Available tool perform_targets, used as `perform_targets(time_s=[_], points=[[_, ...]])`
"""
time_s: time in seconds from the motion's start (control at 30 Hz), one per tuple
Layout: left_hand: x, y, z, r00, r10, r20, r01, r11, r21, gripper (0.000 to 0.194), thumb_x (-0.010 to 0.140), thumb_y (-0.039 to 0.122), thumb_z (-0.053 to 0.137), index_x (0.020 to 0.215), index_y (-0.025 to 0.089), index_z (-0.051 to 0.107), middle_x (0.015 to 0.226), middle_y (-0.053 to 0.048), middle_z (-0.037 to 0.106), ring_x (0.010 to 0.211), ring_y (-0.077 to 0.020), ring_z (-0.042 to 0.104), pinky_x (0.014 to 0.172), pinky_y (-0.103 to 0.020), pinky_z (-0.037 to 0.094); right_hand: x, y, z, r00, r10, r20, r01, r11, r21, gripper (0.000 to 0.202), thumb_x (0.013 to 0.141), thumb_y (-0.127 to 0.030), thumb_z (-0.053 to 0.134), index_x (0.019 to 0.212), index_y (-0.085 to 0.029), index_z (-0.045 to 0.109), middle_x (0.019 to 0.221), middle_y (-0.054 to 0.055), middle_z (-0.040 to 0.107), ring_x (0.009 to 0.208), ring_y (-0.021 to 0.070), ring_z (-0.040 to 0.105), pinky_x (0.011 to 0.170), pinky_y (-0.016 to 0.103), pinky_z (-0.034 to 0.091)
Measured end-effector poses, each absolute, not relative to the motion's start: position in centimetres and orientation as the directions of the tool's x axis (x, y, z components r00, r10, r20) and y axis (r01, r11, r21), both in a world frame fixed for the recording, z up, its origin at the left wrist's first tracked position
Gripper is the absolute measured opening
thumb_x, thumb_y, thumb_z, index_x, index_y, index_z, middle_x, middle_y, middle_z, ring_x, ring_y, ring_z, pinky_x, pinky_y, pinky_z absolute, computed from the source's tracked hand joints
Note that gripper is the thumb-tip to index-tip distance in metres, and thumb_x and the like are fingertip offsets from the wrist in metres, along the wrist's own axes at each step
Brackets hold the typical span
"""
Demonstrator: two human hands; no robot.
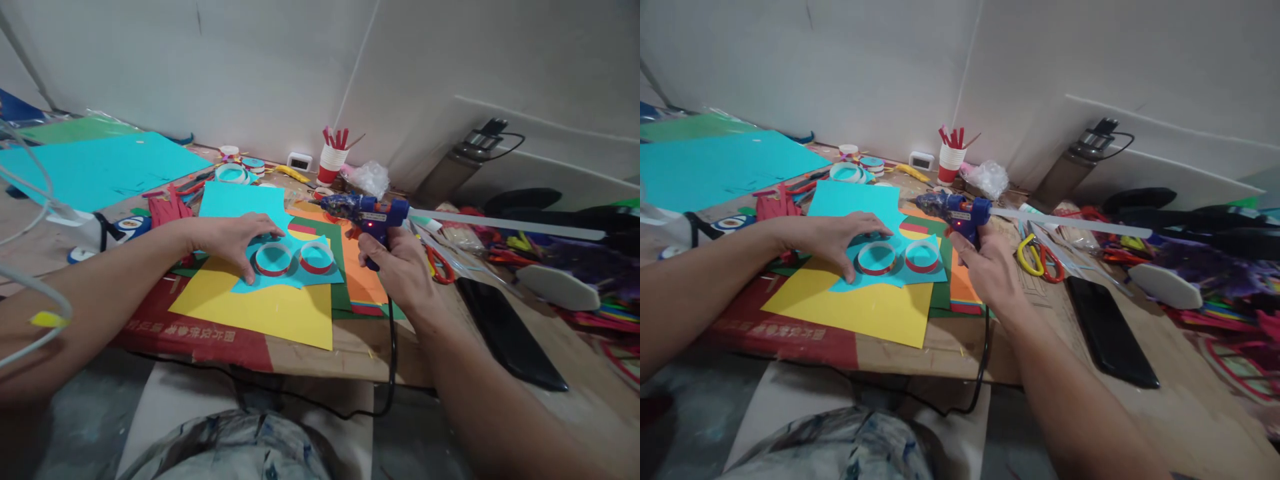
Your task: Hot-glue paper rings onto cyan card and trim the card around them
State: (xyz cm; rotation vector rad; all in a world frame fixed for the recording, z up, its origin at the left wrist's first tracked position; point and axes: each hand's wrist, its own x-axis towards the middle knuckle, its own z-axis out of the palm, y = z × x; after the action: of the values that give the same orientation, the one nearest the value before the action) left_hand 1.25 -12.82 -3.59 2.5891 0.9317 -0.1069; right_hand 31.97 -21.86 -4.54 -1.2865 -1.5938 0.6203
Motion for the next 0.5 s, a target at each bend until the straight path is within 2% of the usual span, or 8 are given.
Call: perform_targets(time_s=[0.3, 0.5], points=[[2.0, -12.8, -4.1, 0.766, 0.627, -0.143, 0.637, -0.71, 0.299, 0.107, 0.058, 0.063, 0.088, 0.149, 0.02, 0.051, 0.152, -0.018, 0.053, 0.141, -0.0375, 0.048, 0.117, -0.041, 0.037, 32.8, -21.2, -3.7, 0.085, 0.906, 0.414, 0.424, 0.343, -0.838, 0.018, 0.088, -0.041, 0.061, 0.09, -0.024, 0.061, 0.059, -0.005, 0.057, 0.055, 0.0148, 0.053, 0.058, 0.03, 0.045], [2.6, -13.2, -3.9, 0.764, 0.631, -0.139, 0.641, -0.714, 0.282, 0.103, 0.06, 0.064, 0.088, 0.148, 0.023, 0.053, 0.151, -0.015, 0.054, 0.141, -0.0366, 0.049, 0.115, -0.04, 0.039, 33.0, -20.5, -4.6, 0.074, 0.91, 0.407, 0.45, 0.334, -0.828, 0.025, 0.089, -0.047, 0.061, 0.088, -0.022, 0.062, 0.061, -0.004, 0.058, 0.056, 0.0144, 0.053, 0.058, 0.03, 0.044]])
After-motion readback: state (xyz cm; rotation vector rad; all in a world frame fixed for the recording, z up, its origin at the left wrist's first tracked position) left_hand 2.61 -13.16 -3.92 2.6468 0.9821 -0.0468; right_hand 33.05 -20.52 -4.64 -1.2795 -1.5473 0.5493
